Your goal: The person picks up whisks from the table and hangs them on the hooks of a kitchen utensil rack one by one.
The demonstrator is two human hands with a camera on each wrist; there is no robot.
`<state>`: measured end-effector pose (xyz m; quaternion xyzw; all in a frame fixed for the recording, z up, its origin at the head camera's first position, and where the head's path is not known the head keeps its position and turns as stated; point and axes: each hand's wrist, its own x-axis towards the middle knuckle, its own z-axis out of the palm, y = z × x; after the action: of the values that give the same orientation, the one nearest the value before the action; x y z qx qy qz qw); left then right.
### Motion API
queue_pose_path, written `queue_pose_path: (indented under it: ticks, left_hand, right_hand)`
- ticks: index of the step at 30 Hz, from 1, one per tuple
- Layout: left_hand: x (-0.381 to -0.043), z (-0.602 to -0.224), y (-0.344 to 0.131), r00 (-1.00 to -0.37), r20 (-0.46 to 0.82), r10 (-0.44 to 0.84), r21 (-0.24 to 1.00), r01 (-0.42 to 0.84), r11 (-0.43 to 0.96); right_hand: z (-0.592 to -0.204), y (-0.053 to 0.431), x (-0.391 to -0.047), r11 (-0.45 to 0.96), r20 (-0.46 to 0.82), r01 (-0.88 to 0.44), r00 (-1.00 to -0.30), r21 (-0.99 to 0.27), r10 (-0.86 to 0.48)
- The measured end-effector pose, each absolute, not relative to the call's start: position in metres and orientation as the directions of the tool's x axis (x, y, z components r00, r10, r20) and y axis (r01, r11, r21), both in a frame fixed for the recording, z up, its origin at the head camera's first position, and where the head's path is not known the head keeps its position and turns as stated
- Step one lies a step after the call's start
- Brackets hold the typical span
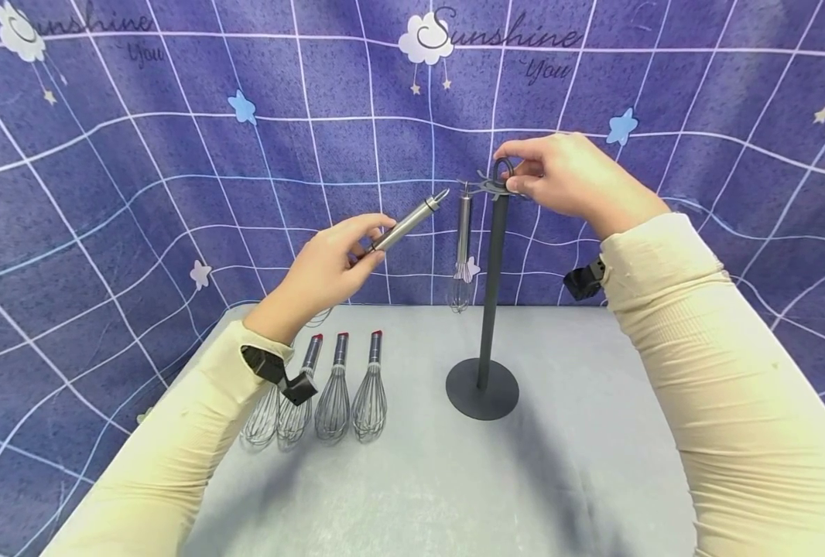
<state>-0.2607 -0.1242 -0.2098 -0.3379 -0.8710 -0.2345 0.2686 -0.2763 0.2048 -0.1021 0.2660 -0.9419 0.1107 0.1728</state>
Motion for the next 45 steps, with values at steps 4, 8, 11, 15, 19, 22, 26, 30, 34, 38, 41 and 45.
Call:
queue_pose_path:
  ticks: [4, 8, 11, 15, 19, 22, 26, 30, 34, 38, 41, 45]
  left_hand:
    - [-0.262, -0.209, -0.121, -0.636, 0.617, 0.462, 0.233, 0.710, 0.665]
    - [-0.262, -0.208, -0.118, -0.643, 0.607, 0.467, 0.243, 0.710, 0.661]
    - [-0.262, -0.208, -0.117, -0.643, 0.608, 0.466, 0.254, 0.714, 0.653]
    - [-0.264, -0.209, -0.116, -0.633, 0.621, 0.462, 0.255, 0.721, 0.644]
    - [-0.266, -0.210, -0.113, -0.631, 0.619, 0.468, 0.255, 0.725, 0.640]
    - [-0.266, -0.211, -0.110, -0.641, 0.607, 0.470, 0.266, 0.720, 0.641]
    - [-0.266, -0.212, -0.108, -0.642, 0.608, 0.468, 0.275, 0.723, 0.634]
    - [-0.267, -0.214, -0.107, -0.647, 0.604, 0.465, 0.283, 0.720, 0.634]
    - [-0.267, -0.214, -0.105, -0.654, 0.597, 0.464, 0.294, 0.717, 0.632]
    - [-0.267, -0.214, -0.104, -0.651, 0.600, 0.465, 0.297, 0.721, 0.627]
    - [-0.267, -0.214, -0.103, -0.657, 0.596, 0.462, 0.304, 0.717, 0.627]
    - [-0.266, -0.214, -0.102, -0.661, 0.595, 0.458, 0.313, 0.715, 0.626]
  right_hand:
    - [-0.102, 0.205, -0.277, 0.835, 0.387, -0.537, -0.799, -0.116, -0.460]
    - [-0.102, 0.206, -0.276, 0.837, 0.389, -0.535, -0.799, -0.115, -0.458]
    - [-0.102, 0.205, -0.276, 0.836, 0.388, -0.536, -0.800, -0.116, -0.458]
    - [-0.102, 0.204, -0.275, 0.836, 0.387, -0.537, -0.800, -0.117, -0.459]
    - [-0.102, 0.204, -0.275, 0.838, 0.388, -0.535, -0.799, -0.112, -0.459]
    - [-0.102, 0.203, -0.275, 0.840, 0.388, -0.532, -0.800, -0.108, -0.457]
    - [-0.102, 0.203, -0.275, 0.841, 0.388, -0.530, -0.801, -0.106, -0.456]
    - [-0.103, 0.203, -0.276, 0.841, 0.386, -0.529, -0.803, -0.113, -0.454]
    - [-0.103, 0.203, -0.276, 0.837, 0.388, -0.534, -0.800, -0.116, -0.457]
    - [-0.104, 0.203, -0.276, 0.836, 0.398, -0.538, -0.794, -0.106, -0.460]
    - [-0.104, 0.203, -0.276, 0.835, 0.400, -0.541, -0.791, -0.101, -0.463]
    - [-0.103, 0.203, -0.275, 0.832, 0.395, -0.542, -0.793, -0.114, -0.463]
